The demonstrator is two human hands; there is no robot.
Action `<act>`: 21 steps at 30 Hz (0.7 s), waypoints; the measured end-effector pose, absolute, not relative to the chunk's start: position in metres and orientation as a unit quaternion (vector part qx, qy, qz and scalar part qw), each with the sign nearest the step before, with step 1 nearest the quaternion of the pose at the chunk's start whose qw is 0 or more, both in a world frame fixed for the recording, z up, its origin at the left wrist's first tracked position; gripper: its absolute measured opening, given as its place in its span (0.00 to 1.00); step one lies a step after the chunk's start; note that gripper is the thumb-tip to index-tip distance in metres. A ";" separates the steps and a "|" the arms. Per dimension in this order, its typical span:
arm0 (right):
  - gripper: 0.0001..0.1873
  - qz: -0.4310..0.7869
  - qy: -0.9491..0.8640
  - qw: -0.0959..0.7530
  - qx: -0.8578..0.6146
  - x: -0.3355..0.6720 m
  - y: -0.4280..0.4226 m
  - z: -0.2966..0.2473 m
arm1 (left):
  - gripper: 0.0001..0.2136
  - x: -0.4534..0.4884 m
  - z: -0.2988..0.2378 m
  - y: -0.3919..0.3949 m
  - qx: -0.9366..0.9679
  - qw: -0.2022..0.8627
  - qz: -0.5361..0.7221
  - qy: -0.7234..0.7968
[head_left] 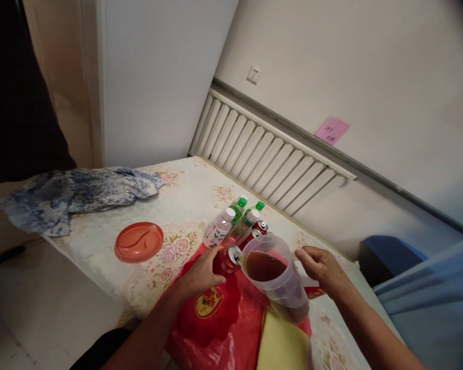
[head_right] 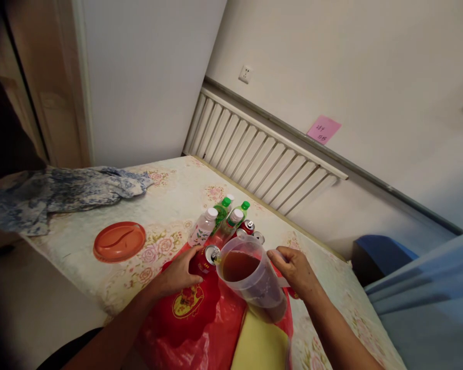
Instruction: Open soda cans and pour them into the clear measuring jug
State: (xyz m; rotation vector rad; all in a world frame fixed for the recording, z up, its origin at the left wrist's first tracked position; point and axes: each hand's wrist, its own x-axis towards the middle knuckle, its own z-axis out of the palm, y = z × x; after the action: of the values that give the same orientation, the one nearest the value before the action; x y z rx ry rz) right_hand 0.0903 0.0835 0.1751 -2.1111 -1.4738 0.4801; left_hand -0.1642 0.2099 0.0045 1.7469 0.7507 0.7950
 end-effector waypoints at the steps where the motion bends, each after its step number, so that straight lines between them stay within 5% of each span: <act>1: 0.26 0.178 -0.543 0.258 -0.779 0.090 0.084 0.175 | 0.36 -0.164 0.004 0.210 0.727 0.515 0.329 0.313; 21: 0.26 0.174 -0.549 0.248 -0.779 0.091 0.085 0.175 | 0.36 -0.165 0.006 0.209 0.728 0.519 0.327 0.305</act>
State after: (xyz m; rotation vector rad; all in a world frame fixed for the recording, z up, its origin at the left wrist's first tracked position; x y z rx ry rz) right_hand 0.0914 0.0852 0.1755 -2.1231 -1.4952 0.4734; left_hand -0.1654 0.2090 0.0057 1.7467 0.7319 0.7851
